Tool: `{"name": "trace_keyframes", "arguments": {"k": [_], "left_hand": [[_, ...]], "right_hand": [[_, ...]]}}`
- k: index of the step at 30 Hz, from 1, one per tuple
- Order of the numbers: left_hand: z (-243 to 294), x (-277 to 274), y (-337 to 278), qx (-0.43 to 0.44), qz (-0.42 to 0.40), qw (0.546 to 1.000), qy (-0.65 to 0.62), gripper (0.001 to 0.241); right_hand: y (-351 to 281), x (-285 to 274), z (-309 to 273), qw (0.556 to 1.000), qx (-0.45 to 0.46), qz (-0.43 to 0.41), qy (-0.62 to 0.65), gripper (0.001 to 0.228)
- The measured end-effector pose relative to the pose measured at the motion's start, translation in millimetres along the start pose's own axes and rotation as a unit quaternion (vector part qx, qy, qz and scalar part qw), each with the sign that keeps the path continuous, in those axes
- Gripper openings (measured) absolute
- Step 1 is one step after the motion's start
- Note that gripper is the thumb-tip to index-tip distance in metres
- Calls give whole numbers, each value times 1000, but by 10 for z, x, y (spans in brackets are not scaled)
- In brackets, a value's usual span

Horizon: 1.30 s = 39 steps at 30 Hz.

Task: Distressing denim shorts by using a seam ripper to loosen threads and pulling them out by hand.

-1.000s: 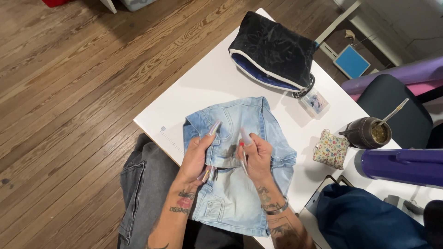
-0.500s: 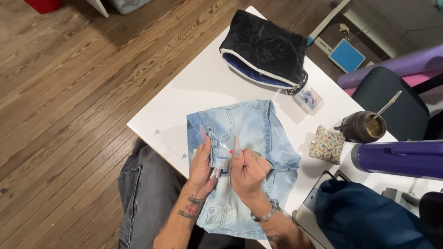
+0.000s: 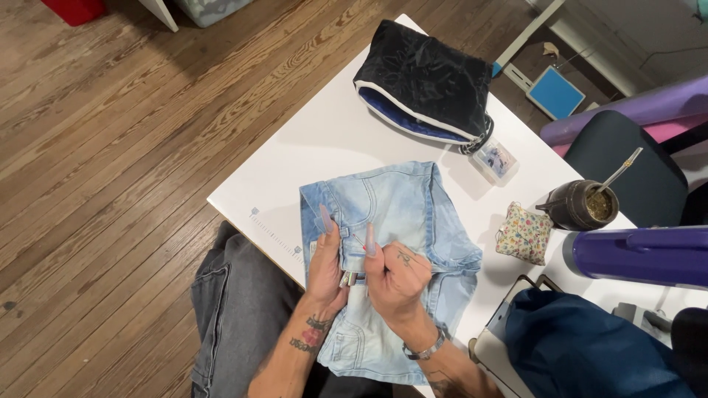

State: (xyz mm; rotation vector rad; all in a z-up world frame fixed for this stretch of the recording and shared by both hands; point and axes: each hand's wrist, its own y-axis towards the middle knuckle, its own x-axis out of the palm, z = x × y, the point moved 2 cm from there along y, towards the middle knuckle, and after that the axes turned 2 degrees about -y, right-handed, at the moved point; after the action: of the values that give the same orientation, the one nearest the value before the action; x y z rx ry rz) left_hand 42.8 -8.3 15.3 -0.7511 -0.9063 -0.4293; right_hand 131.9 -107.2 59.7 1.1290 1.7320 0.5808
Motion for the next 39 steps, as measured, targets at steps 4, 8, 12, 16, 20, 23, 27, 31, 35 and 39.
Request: {"name": "trace_keyframes", "arguments": {"k": [4,8,12,16,20,23,27,31,35,39], "left_hand": [[171,431,-142,11,-15,1000,16,42],[-76,169,-1,46,-34,996,75,44],[-164,-75,18,69,-14,977,202,52],[-408,-403,73,74,27,957,279,65],[-753,-931,282,162,-7,961,222,54],[-714,-776,236,130,14,974,187,56],[-423,-138,-25,69,76,990,102,51],[-473,-181,-43,56,100,989,96,52],[-299,-49,30,59,102,986,121,55],[-221,56,-77,31,99,983,152,60]], "right_hand": [[71,-7,-75,999,-22,-1,-36,67],[80,-16,-130,995,-48,-14,-88,63],[127,-38,-286,984,-67,-44,-158,52],[76,4,-241,983,-64,-44,-168,53],[61,44,-218,982,-66,-10,-177,61],[56,42,-182,993,5,-13,-118,62],[74,3,-136,995,101,6,-25,62],[114,-79,-213,996,66,-4,-64,67],[114,1,-200,996,24,-26,-81,61],[65,-11,-221,994,19,-61,-91,56]]}}
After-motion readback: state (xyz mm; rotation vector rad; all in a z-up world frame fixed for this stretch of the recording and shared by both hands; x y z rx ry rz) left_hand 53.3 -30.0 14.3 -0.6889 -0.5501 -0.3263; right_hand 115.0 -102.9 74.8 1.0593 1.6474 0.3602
